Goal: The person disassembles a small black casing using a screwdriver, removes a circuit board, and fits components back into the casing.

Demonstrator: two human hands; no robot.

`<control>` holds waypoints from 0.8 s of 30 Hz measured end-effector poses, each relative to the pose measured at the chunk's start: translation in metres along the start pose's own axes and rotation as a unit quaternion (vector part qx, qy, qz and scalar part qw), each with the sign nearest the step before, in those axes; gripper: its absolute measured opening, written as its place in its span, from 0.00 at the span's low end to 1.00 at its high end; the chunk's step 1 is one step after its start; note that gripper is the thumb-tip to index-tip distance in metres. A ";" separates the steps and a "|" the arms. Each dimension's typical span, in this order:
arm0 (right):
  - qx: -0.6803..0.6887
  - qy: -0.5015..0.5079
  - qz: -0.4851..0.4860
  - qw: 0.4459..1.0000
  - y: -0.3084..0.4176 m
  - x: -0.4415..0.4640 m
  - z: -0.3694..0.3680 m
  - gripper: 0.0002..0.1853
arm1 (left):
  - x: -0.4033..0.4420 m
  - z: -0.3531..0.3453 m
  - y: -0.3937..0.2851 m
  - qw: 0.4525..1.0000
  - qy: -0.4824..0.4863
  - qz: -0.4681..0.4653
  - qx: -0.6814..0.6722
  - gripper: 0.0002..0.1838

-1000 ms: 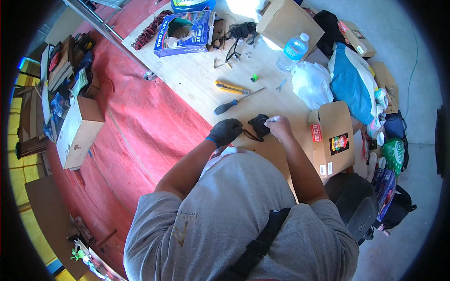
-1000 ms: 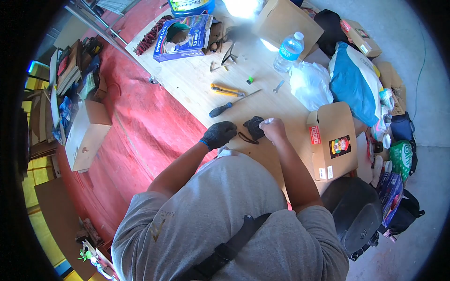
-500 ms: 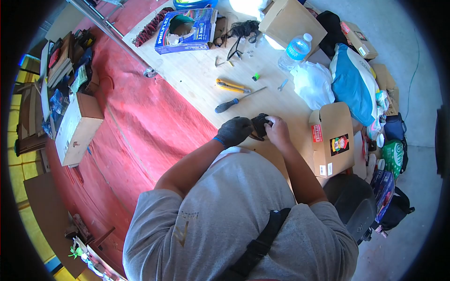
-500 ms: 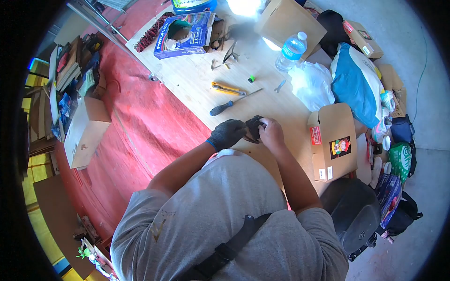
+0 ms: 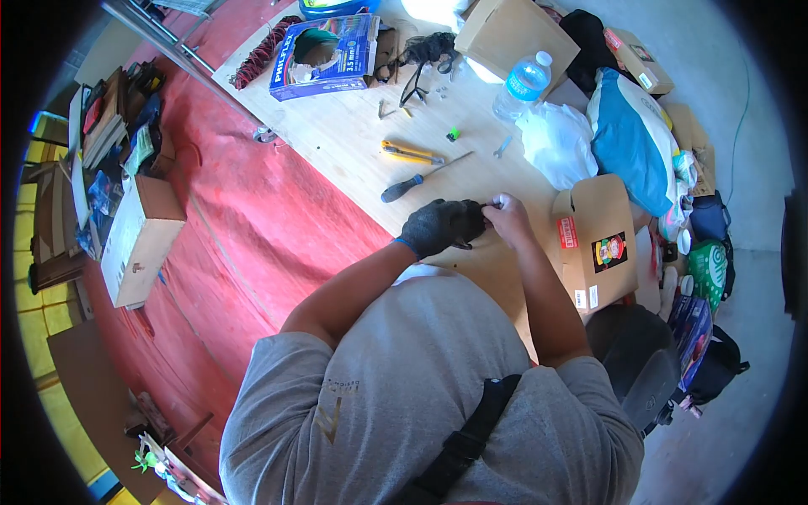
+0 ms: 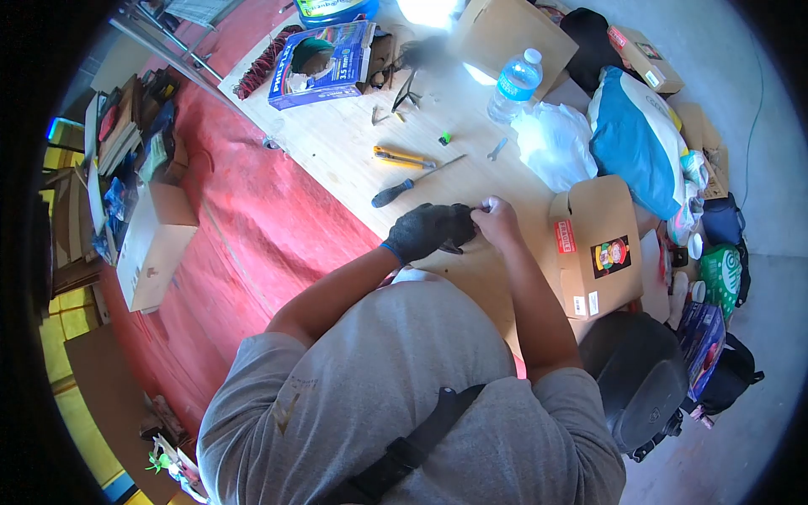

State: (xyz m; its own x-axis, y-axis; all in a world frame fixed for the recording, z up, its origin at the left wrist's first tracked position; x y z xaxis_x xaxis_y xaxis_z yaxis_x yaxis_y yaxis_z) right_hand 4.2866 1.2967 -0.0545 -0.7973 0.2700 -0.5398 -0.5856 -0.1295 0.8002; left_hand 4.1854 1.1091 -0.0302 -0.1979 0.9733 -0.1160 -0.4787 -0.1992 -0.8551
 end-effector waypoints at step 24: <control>0.115 0.088 0.010 0.989 -0.024 -0.012 0.009 0.13 | -0.051 -0.030 -0.004 0.959 -0.011 0.185 -0.215 0.13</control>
State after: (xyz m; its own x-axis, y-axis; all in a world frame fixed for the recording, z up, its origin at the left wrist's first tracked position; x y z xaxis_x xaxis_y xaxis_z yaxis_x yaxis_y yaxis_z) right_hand 4.3116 1.3049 -0.0646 -0.8337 0.0976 -0.5435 -0.5361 0.0935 0.8390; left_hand 4.2235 1.0639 -0.0359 -0.3054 0.8421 -0.4445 0.0234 -0.4601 -0.8876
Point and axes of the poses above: each hand's wrist, its own x-axis towards the middle knuckle, its own z-axis out of the back of the hand, y = z × x, the point moved 2 cm from there along x, towards the middle knuckle, and after that the axes turned 15 degrees about y, right-handed, at the moved point
